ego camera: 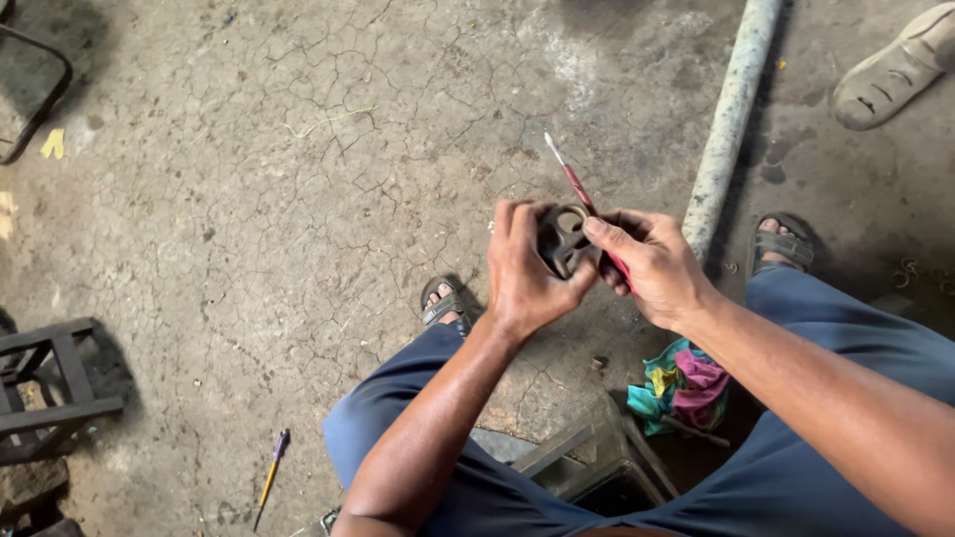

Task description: The person manipulates a metal universal joint and a pipe by hand, using a screwdriver and a hammer to clean or dislodge internal components while sitting on the floor.

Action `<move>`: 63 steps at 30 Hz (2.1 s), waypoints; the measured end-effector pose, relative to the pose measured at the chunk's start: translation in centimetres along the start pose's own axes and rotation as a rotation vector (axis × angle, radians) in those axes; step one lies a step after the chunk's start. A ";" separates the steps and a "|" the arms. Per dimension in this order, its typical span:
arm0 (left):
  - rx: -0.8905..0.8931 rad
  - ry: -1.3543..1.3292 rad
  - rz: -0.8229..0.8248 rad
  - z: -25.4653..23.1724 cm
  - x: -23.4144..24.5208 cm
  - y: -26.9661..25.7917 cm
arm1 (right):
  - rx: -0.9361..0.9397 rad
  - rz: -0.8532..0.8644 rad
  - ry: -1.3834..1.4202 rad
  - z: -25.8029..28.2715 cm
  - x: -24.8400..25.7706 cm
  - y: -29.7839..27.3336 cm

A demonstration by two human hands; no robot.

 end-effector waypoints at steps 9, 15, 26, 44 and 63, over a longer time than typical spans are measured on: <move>-0.215 -0.099 0.105 -1.5 1.7 -0.5 | 0.077 0.100 -0.167 1.4 0.9 0.6; 0.024 -0.254 0.670 1.1 -0.1 1.2 | 0.104 0.344 -0.253 2.9 0.1 1.2; 0.152 -0.176 0.729 2.9 -5.9 -2.2 | 0.038 0.295 -0.286 1.7 0.4 2.1; -0.102 0.661 -0.031 6.5 -0.8 3.0 | -0.112 0.304 -0.282 2.5 -1.2 -1.6; -0.188 0.854 0.194 8.6 -8.4 0.7 | -0.149 0.033 -0.469 -0.8 -0.6 -2.5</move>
Point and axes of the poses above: each hand's wrist, its own y-axis towards the middle knuckle, its own x-axis out of the back of the hand, z = x × y, the point moved 10 cm from there along y, towards the middle knuckle, and after that the axes turned 12 degrees about x, right-handed, at the moved point
